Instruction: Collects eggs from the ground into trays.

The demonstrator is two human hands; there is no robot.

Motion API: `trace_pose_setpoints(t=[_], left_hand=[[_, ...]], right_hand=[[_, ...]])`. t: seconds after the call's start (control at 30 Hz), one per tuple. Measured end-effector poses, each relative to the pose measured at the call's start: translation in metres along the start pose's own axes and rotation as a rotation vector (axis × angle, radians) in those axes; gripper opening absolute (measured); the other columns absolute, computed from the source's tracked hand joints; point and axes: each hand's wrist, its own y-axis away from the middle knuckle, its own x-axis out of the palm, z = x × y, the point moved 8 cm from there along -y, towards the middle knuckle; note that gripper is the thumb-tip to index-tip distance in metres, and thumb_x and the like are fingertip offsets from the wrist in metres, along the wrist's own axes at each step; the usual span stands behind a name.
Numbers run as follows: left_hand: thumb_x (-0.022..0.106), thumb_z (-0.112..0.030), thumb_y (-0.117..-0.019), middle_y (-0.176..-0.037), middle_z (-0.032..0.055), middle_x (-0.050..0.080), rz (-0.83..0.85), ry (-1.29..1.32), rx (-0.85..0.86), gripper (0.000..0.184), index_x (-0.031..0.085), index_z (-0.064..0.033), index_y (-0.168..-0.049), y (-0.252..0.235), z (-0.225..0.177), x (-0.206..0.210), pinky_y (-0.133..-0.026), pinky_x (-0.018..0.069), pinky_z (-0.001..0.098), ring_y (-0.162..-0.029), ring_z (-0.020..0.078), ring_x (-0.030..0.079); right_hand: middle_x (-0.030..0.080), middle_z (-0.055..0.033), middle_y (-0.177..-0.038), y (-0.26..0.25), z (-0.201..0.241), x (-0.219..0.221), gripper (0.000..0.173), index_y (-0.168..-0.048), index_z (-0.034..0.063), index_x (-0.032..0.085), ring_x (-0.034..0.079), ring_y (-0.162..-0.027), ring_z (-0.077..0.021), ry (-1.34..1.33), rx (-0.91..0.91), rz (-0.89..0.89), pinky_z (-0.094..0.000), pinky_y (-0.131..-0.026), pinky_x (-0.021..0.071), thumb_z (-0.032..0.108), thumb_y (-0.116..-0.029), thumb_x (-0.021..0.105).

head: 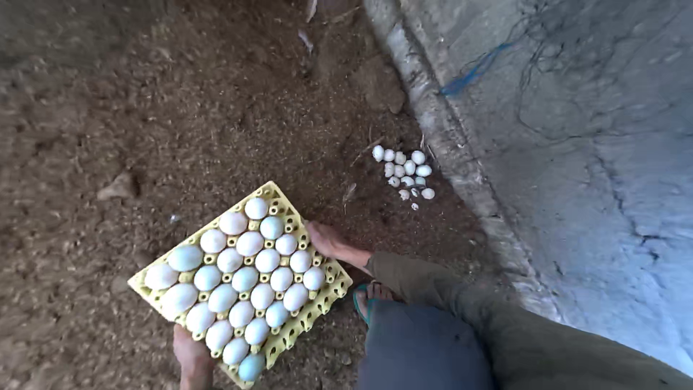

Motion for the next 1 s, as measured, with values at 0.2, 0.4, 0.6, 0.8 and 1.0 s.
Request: trace_pose_setpoints(t=[0.2, 0.4, 0.6, 0.8, 1.0], left_hand=[[0.023, -0.028, -0.1091, -0.115, 0.0035, 0.063, 0.043, 0.100, 0.038, 0.045, 0.045, -0.0038, -0.140, -0.012, 0.012, -0.001, -0.088, 0.0551, 0.0282, -0.100, 0.0035, 0.062], [0.015, -0.032, -0.1100, -0.116, -0.0001, 0.063, 0.063, 0.123, -0.011, 0.048, 0.045, -0.0078, -0.140, -0.011, 0.017, -0.003, -0.088, 0.0552, 0.0267, -0.100, 0.0016, 0.063], [0.014, -0.034, -0.1106, -0.115, 0.0003, 0.065, 0.065, 0.129, -0.037, 0.049, 0.047, -0.0100, -0.138, -0.012, 0.021, -0.005, -0.087, 0.0569, 0.0287, -0.100, 0.0041, 0.065], [0.038, -0.035, -0.1069, -0.121, 0.0182, 0.065, -0.039, -0.233, -0.042, 0.047, 0.057, -0.0014, -0.134, -0.010, 0.021, -0.019, -0.094, 0.0525, 0.0492, -0.109, 0.0237, 0.064], [0.044, -0.035, -0.1064, -0.095, 0.0108, 0.069, -0.157, -0.255, -0.113, 0.042, 0.068, -0.0010, -0.108, 0.003, 0.020, -0.030, -0.077, 0.0557, 0.0448, -0.085, 0.0183, 0.066]], right_hand=[[0.066, -0.0192, -0.131, 0.002, -0.013, -0.031, 0.046, -0.136, 0.0031, 0.063, 0.062, -0.124, -0.0290, -0.016, -0.110, 0.012, -0.0493, -0.108, 0.0470, 0.035, -0.1104, 0.042], [0.050, -0.0253, -0.148, -0.002, -0.104, -0.217, 0.047, -0.144, 0.0047, 0.051, 0.054, -0.132, -0.0412, -0.039, 0.063, -0.779, -0.0575, -0.105, 0.0486, 0.028, -0.1033, 0.055], [0.046, -0.0313, -0.147, -0.054, -0.169, -0.299, 0.072, -0.147, 0.0005, 0.046, 0.045, -0.139, -0.0461, -0.159, 0.358, -0.982, -0.0605, -0.110, 0.0426, 0.047, -0.0944, 0.065], [0.042, -0.0297, -0.152, -0.065, -0.173, -0.302, 0.091, -0.147, 0.0028, 0.051, 0.038, -0.144, -0.0455, -0.096, 0.349, -0.971, -0.0595, -0.116, 0.0365, 0.067, -0.0847, 0.068], [0.057, -0.0269, -0.137, -0.066, -0.155, -0.306, 0.078, -0.139, 0.0025, 0.049, 0.057, -0.126, -0.0401, -0.160, 0.154, -0.848, -0.0600, -0.103, 0.0471, 0.054, -0.0868, 0.075]])
